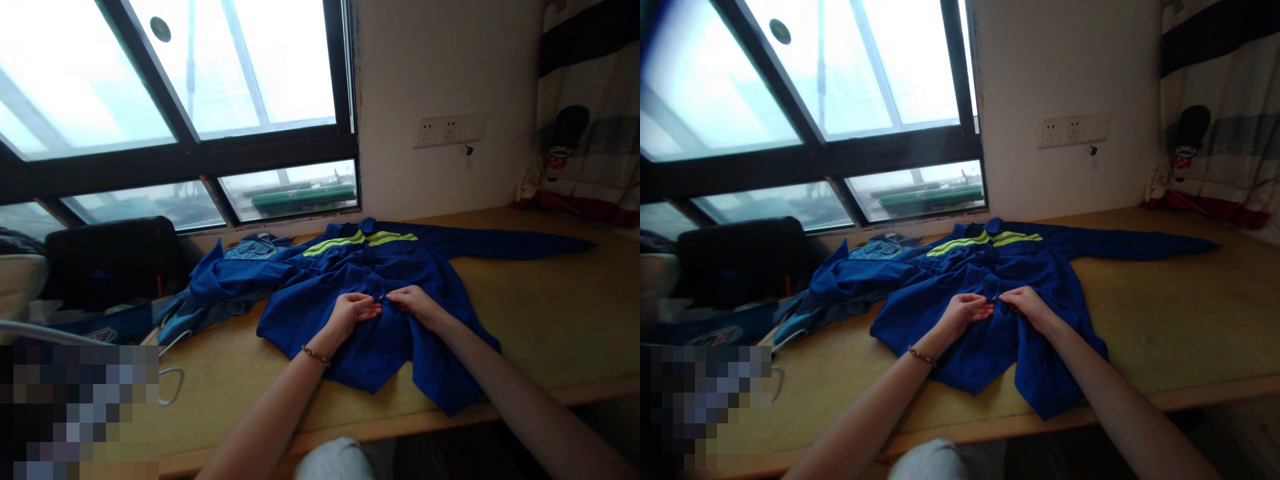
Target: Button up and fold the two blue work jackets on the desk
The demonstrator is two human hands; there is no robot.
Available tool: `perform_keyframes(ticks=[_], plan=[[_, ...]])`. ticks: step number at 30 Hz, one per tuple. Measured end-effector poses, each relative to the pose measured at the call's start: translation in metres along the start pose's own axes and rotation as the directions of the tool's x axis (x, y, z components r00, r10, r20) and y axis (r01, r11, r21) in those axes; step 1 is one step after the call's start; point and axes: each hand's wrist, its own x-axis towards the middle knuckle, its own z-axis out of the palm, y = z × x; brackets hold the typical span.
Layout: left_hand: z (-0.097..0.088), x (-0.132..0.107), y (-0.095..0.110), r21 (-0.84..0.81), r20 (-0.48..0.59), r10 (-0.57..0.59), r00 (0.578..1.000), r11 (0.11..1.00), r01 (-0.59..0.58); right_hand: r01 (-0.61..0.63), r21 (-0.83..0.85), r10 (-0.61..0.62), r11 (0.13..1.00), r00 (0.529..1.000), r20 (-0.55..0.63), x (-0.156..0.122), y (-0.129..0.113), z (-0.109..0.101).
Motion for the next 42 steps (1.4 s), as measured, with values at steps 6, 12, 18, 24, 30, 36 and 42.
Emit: perform_keyframes(ticks=[6, 12, 18, 24, 30, 36, 42], plan=[[-0.002, 0.000, -0.005, 0.045, 0.001, 0.043, 0.999, 0.998, -0.043, -0.042, 0.043, 0.042, 0.998, 0.999, 0.005, -0.007, -0.006, 0.008], [0.004, -0.003, -0.006, 0.114, 0.029, 0.055, 0.998, 0.992, -0.058, 0.192, -0.337, -0.234, 0.922, 0.968, -0.090, -0.004, 0.002, 0.014], [0.007, -0.002, -0.009, 0.141, -0.072, 0.096, 0.993, 0.986, -0.085, 0.362, -0.711, -0.531, 0.603, 0.847, -0.020, -0.011, 0.005, 0.027], [0.003, 0.004, -0.009, -0.036, -0.151, 0.090, 0.984, 0.995, -0.097, 0.384, -0.640, -0.527, 0.665, 0.849, -0.038, -0.007, 0.007, 0.026], [0.002, 0.005, -0.004, -0.130, -0.213, 0.050, 0.976, 0.988, -0.080, 0.366, -0.400, -0.405, 0.840, 0.914, -0.014, 0.006, 0.015, 0.017], [0.001, 0.008, -0.006, -0.169, -0.206, 0.045, 0.978, 0.982, -0.081, 0.335, -0.285, -0.346, 0.898, 0.938, 0.011, 0.006, 0.019, 0.018], [0.001, 0.009, -0.005, -0.151, -0.220, 0.053, 0.974, 0.985, -0.088, 0.423, -0.385, -0.441, 0.821, 0.896, 0.044, 0.006, 0.018, 0.020]])
